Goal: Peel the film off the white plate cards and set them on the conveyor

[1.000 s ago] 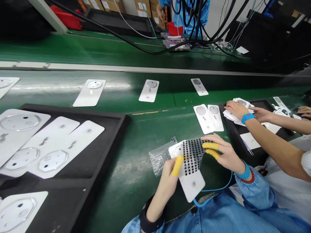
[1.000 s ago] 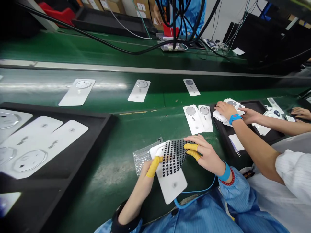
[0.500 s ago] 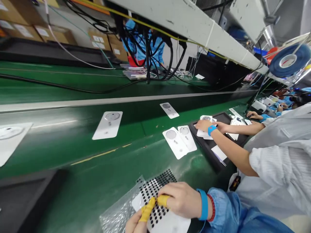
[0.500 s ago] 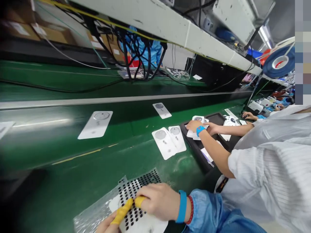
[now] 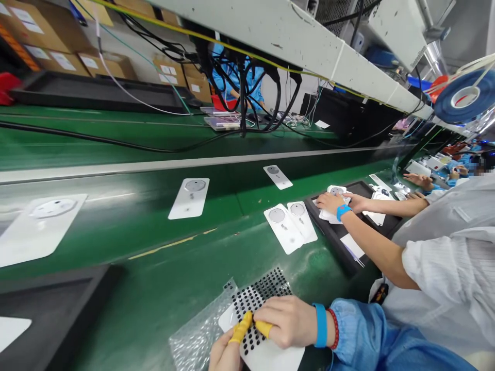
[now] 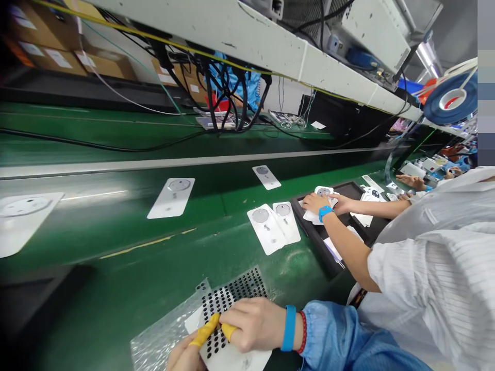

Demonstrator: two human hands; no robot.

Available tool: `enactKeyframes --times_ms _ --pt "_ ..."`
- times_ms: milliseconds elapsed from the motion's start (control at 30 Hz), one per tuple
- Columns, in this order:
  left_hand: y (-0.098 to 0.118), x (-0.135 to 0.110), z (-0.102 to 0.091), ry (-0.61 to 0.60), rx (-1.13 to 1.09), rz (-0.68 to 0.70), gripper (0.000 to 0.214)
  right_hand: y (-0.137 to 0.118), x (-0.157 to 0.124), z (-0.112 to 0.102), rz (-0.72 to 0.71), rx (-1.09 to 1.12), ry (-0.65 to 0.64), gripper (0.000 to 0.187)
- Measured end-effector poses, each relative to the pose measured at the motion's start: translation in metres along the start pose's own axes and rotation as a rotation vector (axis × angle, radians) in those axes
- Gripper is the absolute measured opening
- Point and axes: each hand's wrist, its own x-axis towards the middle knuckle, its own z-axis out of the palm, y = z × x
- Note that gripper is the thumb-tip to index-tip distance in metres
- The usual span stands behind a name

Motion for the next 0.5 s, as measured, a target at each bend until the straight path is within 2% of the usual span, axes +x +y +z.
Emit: enactKeyframes --times_ms 133,233,333,500 --pt "0.002 0.002 0.001 0.026 -0.021 -0.032 0.011 0.008 -0.001 0.005 -0.126 0.001 0.049 0.017" --pt "-0.002 -0.001 -0.002 -0.014 0.074 0.059 0.006 0.014 -0.003 0.003 -0.199 -0.061 0.032 0.022" --pt "-0.006 -0.003 -0.006 -0.071 0.188 0.174 0.008 0.018 -0.005 0.000 -0.171 -0.041 0.004 0.019" --pt "-0.006 -0.002 -0.001 -0.085 0.252 0.212 0.017 0.018 -0.009 0.000 -0.104 0.099 0.041 0.014"
